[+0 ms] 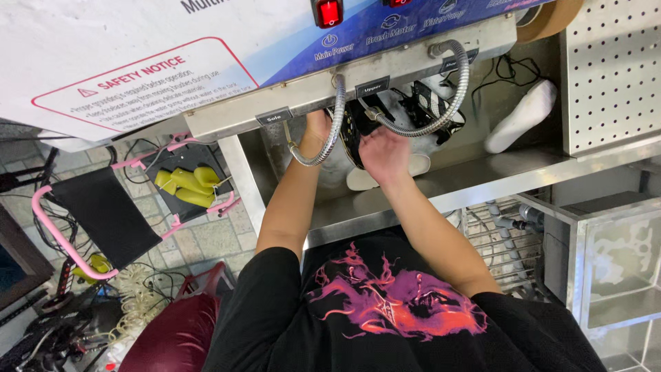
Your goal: The person uses a multifunctional shoe washing machine to clean a pair of black and white sneakers. They scrub the shoes with rotating brushes, rinse them with water, and then manually scrub the soles with a brush in a sink.
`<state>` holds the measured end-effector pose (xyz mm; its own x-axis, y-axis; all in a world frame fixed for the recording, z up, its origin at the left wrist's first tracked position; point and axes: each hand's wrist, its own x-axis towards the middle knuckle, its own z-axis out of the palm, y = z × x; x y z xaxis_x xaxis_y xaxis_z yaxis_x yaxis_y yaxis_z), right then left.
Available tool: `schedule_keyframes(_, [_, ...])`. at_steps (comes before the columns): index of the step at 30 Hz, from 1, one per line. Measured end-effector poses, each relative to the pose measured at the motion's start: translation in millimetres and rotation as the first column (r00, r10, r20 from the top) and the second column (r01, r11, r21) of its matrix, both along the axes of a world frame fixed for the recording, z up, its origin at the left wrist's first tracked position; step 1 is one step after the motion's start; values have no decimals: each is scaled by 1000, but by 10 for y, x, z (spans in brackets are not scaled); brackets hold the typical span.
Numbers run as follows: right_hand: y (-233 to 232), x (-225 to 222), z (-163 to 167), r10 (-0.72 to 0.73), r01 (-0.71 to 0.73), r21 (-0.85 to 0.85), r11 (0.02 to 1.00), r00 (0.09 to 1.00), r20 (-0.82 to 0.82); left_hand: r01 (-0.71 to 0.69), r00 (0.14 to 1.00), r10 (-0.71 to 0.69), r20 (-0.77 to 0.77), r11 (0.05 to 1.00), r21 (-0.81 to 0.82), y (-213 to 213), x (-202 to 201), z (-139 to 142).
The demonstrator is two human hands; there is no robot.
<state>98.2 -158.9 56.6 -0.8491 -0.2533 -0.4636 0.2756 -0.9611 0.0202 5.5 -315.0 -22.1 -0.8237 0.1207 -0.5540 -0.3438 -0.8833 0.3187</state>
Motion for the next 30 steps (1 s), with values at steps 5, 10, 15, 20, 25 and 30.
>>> schedule_keyframes(5, [-313,-562,-62,30,-27,143,989,999,-19,60,989,-70,128,995,79,75,7,165])
schedule_keyframes(10, [-623,-1129,-93,81,-74,138,988,996,-45,-24,1000,25,3,987,-157,80,-79,114])
schedule_keyframes(15, [-636,-995,-182,120,-117,132,984,993,-15,-62,995,34,-96,949,-309,5,23,33])
schedule_keyframes(20, [-429,-727,-267,153,-151,136,979,988,-2,62,997,-63,38,998,13,75,358,22])
schedule_keyframes(25, [-375,-869,-431,182,-178,129,976,983,-22,74,995,-70,76,996,-48,159,136,54])
schedule_keyframes(30, [-278,-572,-556,162,-159,140,977,987,-11,58,993,-68,93,993,102,166,444,292])
